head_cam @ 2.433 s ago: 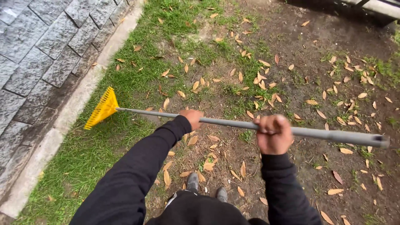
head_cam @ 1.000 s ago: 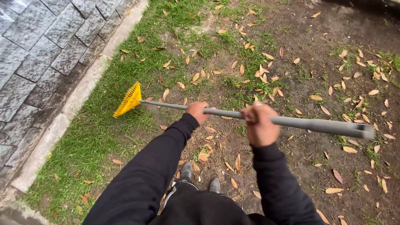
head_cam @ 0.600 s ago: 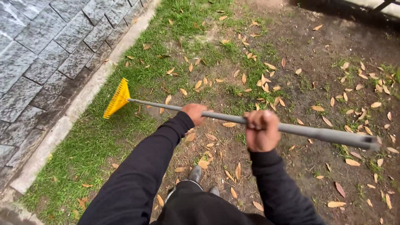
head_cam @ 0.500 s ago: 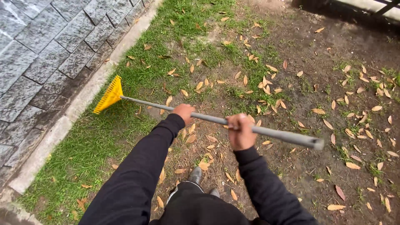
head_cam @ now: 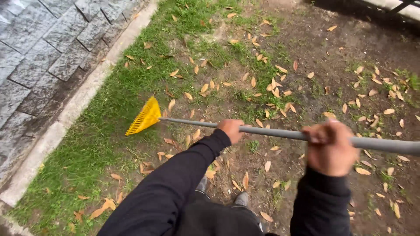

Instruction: Raking leaves on the grass and pavement.

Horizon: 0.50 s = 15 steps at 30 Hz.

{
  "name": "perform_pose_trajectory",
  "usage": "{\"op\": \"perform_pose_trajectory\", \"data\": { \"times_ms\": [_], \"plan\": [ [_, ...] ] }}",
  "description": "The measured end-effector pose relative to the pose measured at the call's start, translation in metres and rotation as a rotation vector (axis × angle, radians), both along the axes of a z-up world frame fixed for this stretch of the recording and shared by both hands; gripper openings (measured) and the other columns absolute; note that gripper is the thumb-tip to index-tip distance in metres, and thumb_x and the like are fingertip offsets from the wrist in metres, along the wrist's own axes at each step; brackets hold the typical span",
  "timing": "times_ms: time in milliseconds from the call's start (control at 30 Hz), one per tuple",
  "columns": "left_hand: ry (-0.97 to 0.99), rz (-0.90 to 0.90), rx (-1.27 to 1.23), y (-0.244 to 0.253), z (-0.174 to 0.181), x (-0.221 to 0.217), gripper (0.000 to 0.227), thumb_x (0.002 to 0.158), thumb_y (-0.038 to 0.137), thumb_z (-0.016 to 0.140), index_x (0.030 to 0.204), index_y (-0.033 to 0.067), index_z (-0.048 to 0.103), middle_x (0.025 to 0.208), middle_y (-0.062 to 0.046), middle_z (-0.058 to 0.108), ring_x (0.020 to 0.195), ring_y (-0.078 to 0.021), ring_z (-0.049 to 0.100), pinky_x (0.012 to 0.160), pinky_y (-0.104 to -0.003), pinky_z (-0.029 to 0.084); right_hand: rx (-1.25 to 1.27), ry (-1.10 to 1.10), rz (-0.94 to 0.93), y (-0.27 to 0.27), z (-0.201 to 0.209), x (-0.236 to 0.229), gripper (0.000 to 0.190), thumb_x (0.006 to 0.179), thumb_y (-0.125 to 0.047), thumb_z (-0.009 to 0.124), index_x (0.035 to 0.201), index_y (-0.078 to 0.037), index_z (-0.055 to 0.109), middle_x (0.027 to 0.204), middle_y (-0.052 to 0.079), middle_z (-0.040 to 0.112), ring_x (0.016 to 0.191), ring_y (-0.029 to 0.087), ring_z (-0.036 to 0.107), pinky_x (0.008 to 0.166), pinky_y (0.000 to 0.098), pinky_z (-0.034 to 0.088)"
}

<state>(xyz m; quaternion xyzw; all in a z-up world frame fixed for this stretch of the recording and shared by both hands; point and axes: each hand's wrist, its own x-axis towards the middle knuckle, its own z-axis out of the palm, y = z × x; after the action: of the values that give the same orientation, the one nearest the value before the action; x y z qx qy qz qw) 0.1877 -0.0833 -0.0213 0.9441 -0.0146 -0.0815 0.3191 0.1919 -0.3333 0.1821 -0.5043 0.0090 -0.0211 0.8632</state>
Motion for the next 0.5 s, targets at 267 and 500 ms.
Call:
{"op": "perform_pose_trajectory", "data": {
  "times_ms": [267,500],
  "plan": [
    [0.067,-0.264,0.09,-0.174,0.068,0.04,0.025,0.092,0.041,0.063,0.099,0.0196,0.072,0.086,-0.009,0.073,0.083,-0.0338,0.071,0.074,-0.056,0.054,0.045,-0.099,-0.063,-0.206,0.008,0.017,0.049,0.109,-0.027,0.051,0.065,-0.018,0.031,0.055,-0.004,0.025,0.058,0.014,0.028,0.076,0.0387,0.041],
    [0.028,-0.197,0.111,-0.154,-0.001,0.056,0.021,0.09,0.035,0.065,0.103,0.0209,0.074,0.091,-0.01,0.074,0.087,-0.0366,0.071,0.078,-0.051,0.056,0.328,-0.066,0.086,-0.206,-0.069,0.05,0.051,0.107,-0.026,0.057,0.061,-0.018,0.037,0.053,-0.006,0.029,0.054,0.011,0.037,0.079,0.0395,0.046]
  ]
}}
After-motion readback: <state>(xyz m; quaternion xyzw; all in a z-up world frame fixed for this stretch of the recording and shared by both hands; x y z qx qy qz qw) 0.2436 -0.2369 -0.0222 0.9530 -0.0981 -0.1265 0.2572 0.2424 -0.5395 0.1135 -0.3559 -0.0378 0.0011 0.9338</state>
